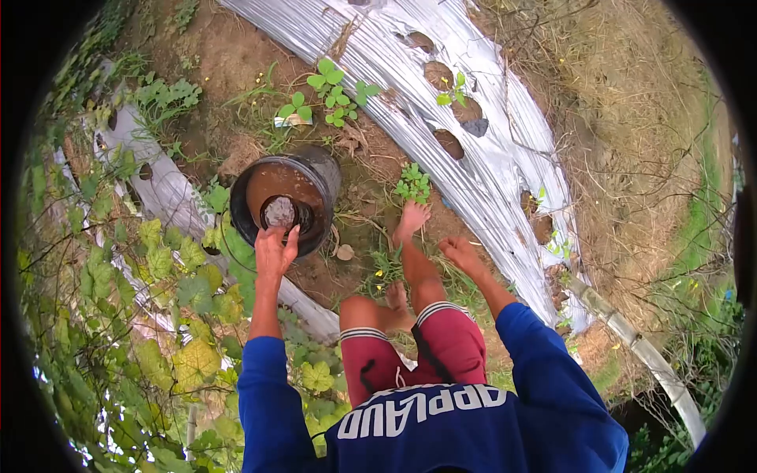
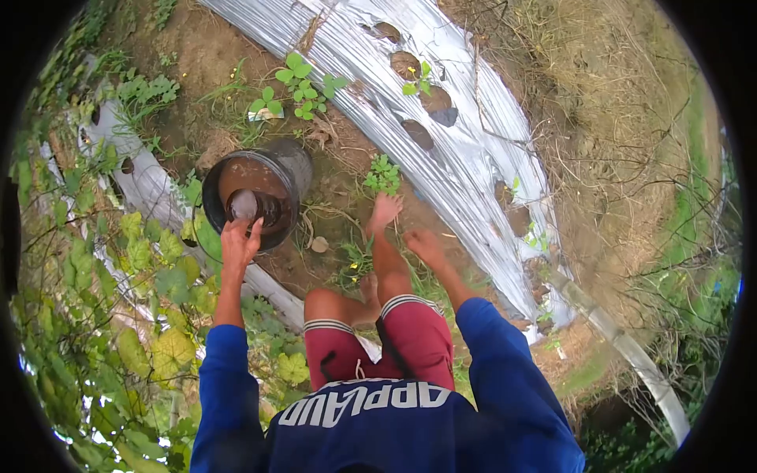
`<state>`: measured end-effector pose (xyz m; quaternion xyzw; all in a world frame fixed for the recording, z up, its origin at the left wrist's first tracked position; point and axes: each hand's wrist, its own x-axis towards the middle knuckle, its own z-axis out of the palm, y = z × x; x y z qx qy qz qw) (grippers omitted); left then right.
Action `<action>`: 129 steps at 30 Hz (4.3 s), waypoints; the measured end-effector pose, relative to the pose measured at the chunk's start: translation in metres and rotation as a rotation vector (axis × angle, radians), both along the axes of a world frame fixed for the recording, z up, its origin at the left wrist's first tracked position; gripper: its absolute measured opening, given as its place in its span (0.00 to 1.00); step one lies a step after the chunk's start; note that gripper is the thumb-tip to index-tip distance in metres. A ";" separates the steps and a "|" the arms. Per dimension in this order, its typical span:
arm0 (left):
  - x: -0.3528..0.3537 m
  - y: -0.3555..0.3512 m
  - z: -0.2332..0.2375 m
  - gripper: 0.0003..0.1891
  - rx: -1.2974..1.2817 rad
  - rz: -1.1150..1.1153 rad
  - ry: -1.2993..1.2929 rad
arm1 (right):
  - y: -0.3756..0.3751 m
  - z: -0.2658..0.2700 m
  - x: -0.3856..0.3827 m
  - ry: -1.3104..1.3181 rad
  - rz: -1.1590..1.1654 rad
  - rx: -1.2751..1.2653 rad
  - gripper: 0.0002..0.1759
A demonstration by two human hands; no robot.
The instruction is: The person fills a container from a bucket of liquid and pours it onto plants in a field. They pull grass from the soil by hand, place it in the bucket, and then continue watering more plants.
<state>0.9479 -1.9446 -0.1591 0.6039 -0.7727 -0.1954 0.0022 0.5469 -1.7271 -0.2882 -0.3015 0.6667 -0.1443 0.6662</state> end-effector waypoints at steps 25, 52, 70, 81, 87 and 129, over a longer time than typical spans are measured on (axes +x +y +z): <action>-0.268 -0.217 -0.133 0.12 0.061 -0.950 0.258 | -0.051 0.054 -0.012 -0.082 -0.667 0.195 0.16; -0.221 -0.309 0.008 0.20 0.188 -0.543 0.056 | -0.051 0.073 0.032 -0.197 -0.865 0.175 0.20; -0.174 -0.520 -0.100 0.21 0.509 -0.641 -0.055 | -0.324 0.100 0.069 -0.040 -0.795 0.288 0.22; -0.080 -0.645 -0.107 0.18 0.231 -0.545 0.279 | -0.523 0.107 0.151 -0.131 -0.741 0.188 0.17; -0.097 -0.744 -0.150 0.21 0.318 -0.448 -0.092 | -0.525 0.089 0.167 -0.132 -0.708 0.265 0.19; -0.024 -0.928 -0.109 0.11 0.027 -0.811 -0.499 | -0.441 0.065 0.235 -0.140 -1.197 0.316 0.18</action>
